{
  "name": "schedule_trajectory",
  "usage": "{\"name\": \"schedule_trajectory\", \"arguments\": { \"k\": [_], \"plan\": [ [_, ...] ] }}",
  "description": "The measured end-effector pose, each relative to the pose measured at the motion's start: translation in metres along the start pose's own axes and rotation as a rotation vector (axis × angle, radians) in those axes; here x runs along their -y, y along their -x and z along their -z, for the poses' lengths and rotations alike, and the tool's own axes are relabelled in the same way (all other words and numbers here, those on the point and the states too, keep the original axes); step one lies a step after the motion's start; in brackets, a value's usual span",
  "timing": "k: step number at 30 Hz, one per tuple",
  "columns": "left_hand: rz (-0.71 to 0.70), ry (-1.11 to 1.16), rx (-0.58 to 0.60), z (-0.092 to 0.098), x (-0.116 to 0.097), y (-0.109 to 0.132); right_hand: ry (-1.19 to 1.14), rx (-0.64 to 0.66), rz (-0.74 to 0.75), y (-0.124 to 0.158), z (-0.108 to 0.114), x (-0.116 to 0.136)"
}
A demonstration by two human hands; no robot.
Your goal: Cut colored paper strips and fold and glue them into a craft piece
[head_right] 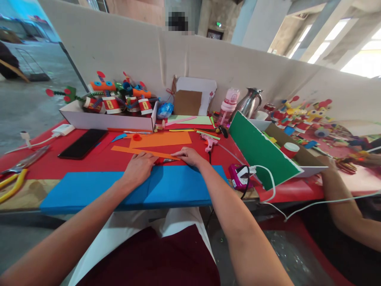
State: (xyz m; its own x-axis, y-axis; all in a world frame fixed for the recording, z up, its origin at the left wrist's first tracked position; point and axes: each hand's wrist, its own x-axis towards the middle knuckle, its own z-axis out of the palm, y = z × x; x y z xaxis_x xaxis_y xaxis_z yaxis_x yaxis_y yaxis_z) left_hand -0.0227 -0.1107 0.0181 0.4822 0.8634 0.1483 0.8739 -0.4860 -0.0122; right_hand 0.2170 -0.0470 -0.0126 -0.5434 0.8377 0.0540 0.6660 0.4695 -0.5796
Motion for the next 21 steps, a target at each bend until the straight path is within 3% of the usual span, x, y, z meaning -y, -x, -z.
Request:
{"name": "schedule_trajectory", "arguments": {
  "k": [6,15,21],
  "plan": [
    [-0.006,0.007,0.000,0.000,0.000,0.000,-0.005,0.019,-0.008,-0.002,0.004,0.001],
    [-0.006,-0.009,0.005,0.002,0.001,-0.003,-0.056,0.240,0.029,-0.009,0.026,0.000],
    [-0.025,0.012,-0.009,0.003,-0.004,-0.004,-0.070,0.229,0.016,-0.008,0.024,-0.001]
  ]
}}
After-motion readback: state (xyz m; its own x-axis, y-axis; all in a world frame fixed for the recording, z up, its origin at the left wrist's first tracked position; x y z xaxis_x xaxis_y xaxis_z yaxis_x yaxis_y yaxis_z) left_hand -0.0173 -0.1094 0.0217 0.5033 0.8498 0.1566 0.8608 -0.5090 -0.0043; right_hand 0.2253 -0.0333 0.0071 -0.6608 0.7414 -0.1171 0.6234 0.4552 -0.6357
